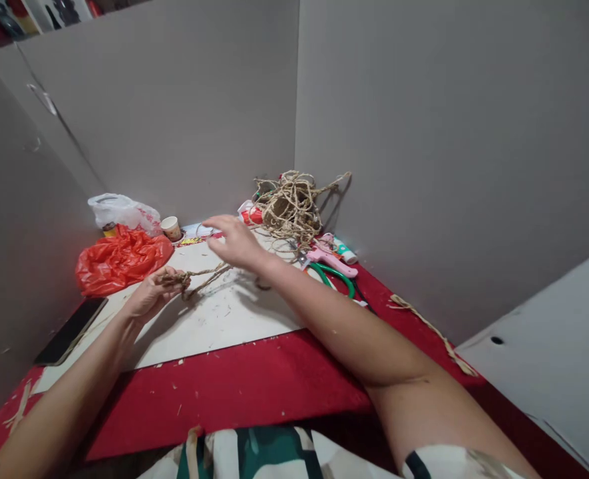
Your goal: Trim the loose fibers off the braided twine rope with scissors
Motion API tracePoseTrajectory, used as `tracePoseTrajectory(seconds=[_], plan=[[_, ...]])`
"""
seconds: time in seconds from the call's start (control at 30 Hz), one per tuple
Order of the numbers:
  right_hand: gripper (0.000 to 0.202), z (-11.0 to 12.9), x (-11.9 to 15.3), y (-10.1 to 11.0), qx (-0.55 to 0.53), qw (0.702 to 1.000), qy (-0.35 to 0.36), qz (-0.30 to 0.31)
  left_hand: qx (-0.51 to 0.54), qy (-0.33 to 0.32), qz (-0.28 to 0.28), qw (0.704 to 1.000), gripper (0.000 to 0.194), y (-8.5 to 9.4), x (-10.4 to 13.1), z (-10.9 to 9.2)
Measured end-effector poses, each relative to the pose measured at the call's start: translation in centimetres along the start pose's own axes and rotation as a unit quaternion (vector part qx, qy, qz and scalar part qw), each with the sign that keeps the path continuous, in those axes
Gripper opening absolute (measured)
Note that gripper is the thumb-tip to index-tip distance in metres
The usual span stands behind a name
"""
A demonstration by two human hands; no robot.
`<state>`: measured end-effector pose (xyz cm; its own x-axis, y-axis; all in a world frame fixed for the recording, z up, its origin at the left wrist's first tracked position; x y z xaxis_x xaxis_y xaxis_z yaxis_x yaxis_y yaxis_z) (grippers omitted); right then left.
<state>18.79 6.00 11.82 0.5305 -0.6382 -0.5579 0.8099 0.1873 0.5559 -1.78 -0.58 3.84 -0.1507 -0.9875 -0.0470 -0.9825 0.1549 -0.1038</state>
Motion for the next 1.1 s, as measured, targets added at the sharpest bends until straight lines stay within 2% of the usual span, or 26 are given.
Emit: tracePoseTrajectory(seconds=[0.07, 0.1, 0.23, 0.37, 0.47, 0.6, 0.77, 0.87, 0.97, 1.1], plan=[[0.031, 1.4, 0.5, -2.1, 0.057, 0.997, 0.054, 0.018, -0.032, -0.010, 0.018, 0.999, 0.031, -0.8, 0.2, 0.3], [0.030, 1.3, 0.8, -3.5, 0.048, 0.996, 0.048, 0.054, -0.050, -0.017, 0.024, 0.998, 0.029, -1.1, 0.3, 0.3], [0.022, -0.8, 2.4, -8.6, -0.071, 0.974, -0.045, 0.212, -0.137, -0.047, 0.027, 0.989, 0.023, -1.6, 0.9, 0.2], [0.020, -2.0, 3.5, -10.6, -0.149, 0.947, -0.068, 0.275, -0.243, -0.077, 0.000, 0.967, 0.017, -1.4, 1.2, -0.1], [0.014, -2.4, 3.6, -11.1, -0.194, 0.940, -0.088, 0.267, -0.312, -0.099, -0.011, 0.945, 0.013, -1.4, 1.2, -0.2], [0.008, -3.0, 3.2, -11.3, -0.221, 0.947, -0.128, 0.196, -0.371, -0.119, -0.009, 0.921, 0.015, -1.9, 1.4, -0.5], [0.007, -3.9, 2.8, -11.0, -0.240, 0.948, -0.184, 0.100, -0.383, -0.135, 0.003, 0.914, 0.018, -2.6, 1.5, -0.5], [0.007, -4.6, 2.9, -10.8, -0.253, 0.938, -0.226, 0.067, -0.375, -0.144, -0.001, 0.916, 0.017, -2.8, 1.4, -0.4], [0.008, -4.5, 3.0, -10.5, -0.268, 0.928, -0.247, 0.077, -0.371, -0.150, -0.014, 0.916, 0.021, -2.7, 1.4, -0.6], [0.011, -3.3, 3.4, -10.3, -0.294, 0.910, -0.228, 0.184, -0.386, -0.154, -0.009, 0.909, 0.020, -3.1, 1.7, -0.6]])
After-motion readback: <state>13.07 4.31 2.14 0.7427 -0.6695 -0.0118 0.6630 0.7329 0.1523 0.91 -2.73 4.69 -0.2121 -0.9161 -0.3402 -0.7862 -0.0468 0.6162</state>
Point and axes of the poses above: each hand's wrist, its own x-axis away from the middle knuckle, its own y-axis out of the back of the hand, z = x × y, the point moved 6 cm from there along -x, towards the middle knuckle, and after that the axes turned 9 degrees about z, right-handed, at the moved point
